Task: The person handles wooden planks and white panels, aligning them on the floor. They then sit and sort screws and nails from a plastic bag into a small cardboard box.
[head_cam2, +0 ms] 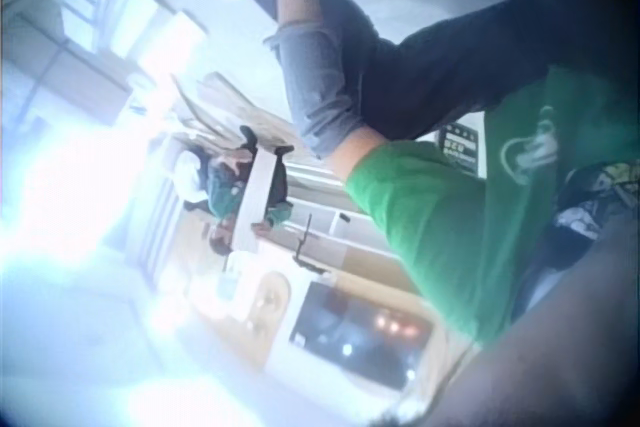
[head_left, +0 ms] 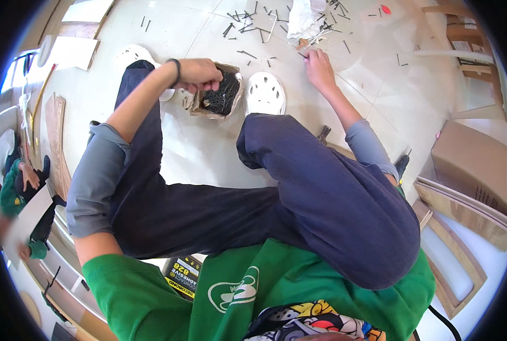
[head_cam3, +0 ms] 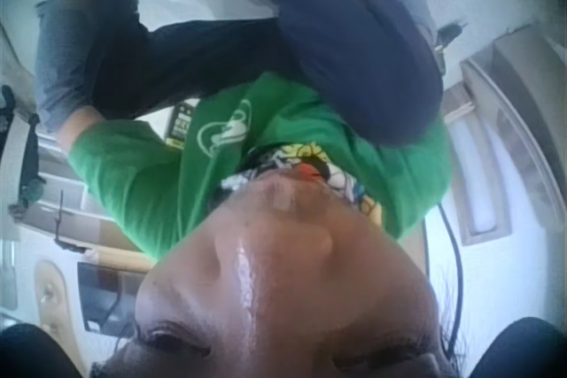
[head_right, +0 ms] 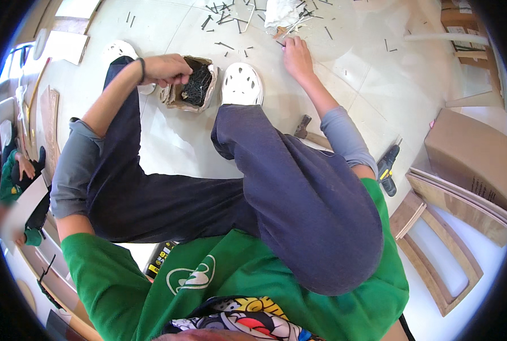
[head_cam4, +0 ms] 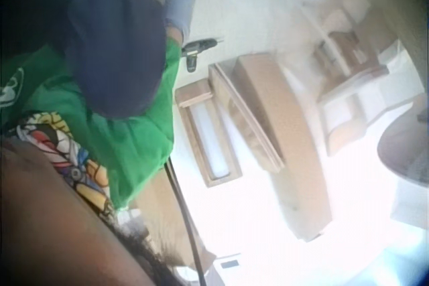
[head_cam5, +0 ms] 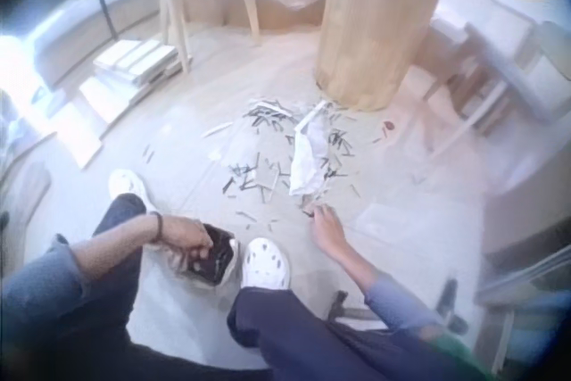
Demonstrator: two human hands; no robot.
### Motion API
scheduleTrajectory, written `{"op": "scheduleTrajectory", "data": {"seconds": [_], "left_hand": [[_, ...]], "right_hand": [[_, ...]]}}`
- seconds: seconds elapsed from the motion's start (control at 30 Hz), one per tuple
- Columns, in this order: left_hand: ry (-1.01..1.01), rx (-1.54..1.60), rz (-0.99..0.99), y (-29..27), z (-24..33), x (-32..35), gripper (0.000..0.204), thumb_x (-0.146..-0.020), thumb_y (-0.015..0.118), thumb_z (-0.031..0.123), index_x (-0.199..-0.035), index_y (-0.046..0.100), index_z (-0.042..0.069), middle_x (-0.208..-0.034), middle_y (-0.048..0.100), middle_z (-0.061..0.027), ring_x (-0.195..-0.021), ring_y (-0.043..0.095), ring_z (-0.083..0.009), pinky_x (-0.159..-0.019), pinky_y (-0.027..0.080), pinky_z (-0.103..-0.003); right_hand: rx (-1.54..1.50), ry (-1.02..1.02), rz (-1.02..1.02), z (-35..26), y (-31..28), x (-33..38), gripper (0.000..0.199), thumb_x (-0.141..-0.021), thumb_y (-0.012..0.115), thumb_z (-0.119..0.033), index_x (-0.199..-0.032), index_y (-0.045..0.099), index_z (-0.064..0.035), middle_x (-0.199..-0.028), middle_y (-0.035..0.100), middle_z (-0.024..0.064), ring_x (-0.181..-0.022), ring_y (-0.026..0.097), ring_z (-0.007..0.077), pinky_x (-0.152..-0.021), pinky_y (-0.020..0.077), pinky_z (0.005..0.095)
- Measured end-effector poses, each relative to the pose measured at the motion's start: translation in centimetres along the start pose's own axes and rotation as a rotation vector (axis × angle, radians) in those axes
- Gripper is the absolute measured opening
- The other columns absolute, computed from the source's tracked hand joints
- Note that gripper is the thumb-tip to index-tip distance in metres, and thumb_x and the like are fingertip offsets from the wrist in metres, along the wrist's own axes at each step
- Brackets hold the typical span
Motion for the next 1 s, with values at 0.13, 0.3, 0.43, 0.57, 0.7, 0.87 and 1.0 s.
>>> {"op": "scheduleTrajectory", "data": {"seconds": [0.13,0.3,0.43,0.57,0.7,0.87,1.0], "left_hand": [[0.158,-0.353,0.261,1.7,-3.3,-4.5,0.031,-0.092,0.052,0.027,-0.098,0.065,0.000,-0.091,0.065,-0.0123,-0.082,0.061,-0.0202,-0.072,0.049,-0.032],[0.229,-0.584,0.251,0.9,-2.7,-3.9,0.034,-0.091,0.054,0.026,-0.113,0.061,0.001,-0.104,0.067,-0.0169,-0.097,0.065,-0.0263,-0.086,0.050,-0.036],[-0.006,-0.395,0.163,-2.1,0.2,-0.8,0.027,-0.093,0.052,0.028,-0.106,0.057,0.005,-0.094,0.069,-0.0100,-0.081,0.068,-0.0188,-0.067,0.056,-0.035],[0.029,-0.426,0.596,-8.3,0.1,-0.5,0.027,-0.092,0.045,0.020,-0.115,0.053,0.008,-0.102,0.067,-0.0145,-0.079,0.068,-0.0224,-0.062,0.059,-0.037],[0.040,-0.376,0.547,-6.2,0.6,-1.1,0.045,-0.094,0.048,0.043,-0.129,0.047,0.015,-0.115,0.061,-0.0153,-0.098,0.063,-0.0285,-0.068,0.060,-0.041],[0.095,-0.258,0.294,-4.0,-4.4,-4.8,0.046,-0.096,0.054,0.037,-0.134,0.038,0.016,-0.104,0.062,-0.0179,-0.071,0.069,-0.0269,-0.057,0.061,-0.036],[0.024,-0.338,0.294,-4.0,-5.9,-4.6,0.041,-0.097,0.051,0.036,-0.130,0.040,0.014,-0.100,0.062,-0.0193,-0.065,0.069,-0.0292,-0.053,0.060,-0.036]], "right_hand": [[0.118,-0.174,-0.045,-0.2,0.3,0.1,0.015,-0.083,0.060,-0.011,-0.094,0.055,-0.0043,-0.097,0.056,0.0143,-0.097,0.056,0.0311,-0.083,0.0484,0.0420],[-0.032,-0.163,-0.070,-0.8,-0.8,0.4,0.015,-0.080,0.062,-0.009,-0.091,0.055,-0.0027,-0.089,0.060,0.0133,-0.086,0.062,0.0289,-0.075,0.0517,0.0396],[-0.595,-0.078,-0.034,-8.6,-4.4,-0.8,0.015,-0.079,0.066,-0.009,-0.089,0.057,-0.0008,-0.081,0.063,0.0104,-0.074,0.064,0.0207,-0.069,0.0529,0.0317],[-0.942,-0.149,-0.305,-17.8,-6.0,-2.2,0.018,-0.082,0.069,-0.013,-0.093,0.061,-0.0015,-0.084,0.066,0.0069,-0.074,0.064,0.0159,-0.069,0.0520,0.0284],[-1.170,-0.006,-0.301,-16.1,-5.6,-3.7,0.020,-0.084,0.070,-0.019,-0.095,0.064,-0.0027,-0.088,0.068,0.0070,-0.077,0.065,0.0158,-0.072,0.0521,0.0296],[-0.565,0.100,-0.190,-6.4,-0.1,-4.4,0.025,-0.085,0.068,-0.022,-0.100,0.065,-0.0028,-0.093,0.068,0.0099,-0.083,0.067,0.0203,-0.077,0.0523,0.0340],[-0.255,-0.070,-0.179,-7.4,2.6,-2.0,0.022,-0.085,0.064,-0.020,-0.099,0.063,-0.0034,-0.100,0.062,0.0127,-0.097,0.061,0.0286,-0.083,0.0504,0.0397]]}}
Point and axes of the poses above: each hand's wrist, its own x-axis away from the middle knuckle, its own y-axis out of the palm, z = x × y, the point moved 3 cm from there along -x, towards the middle knuckle
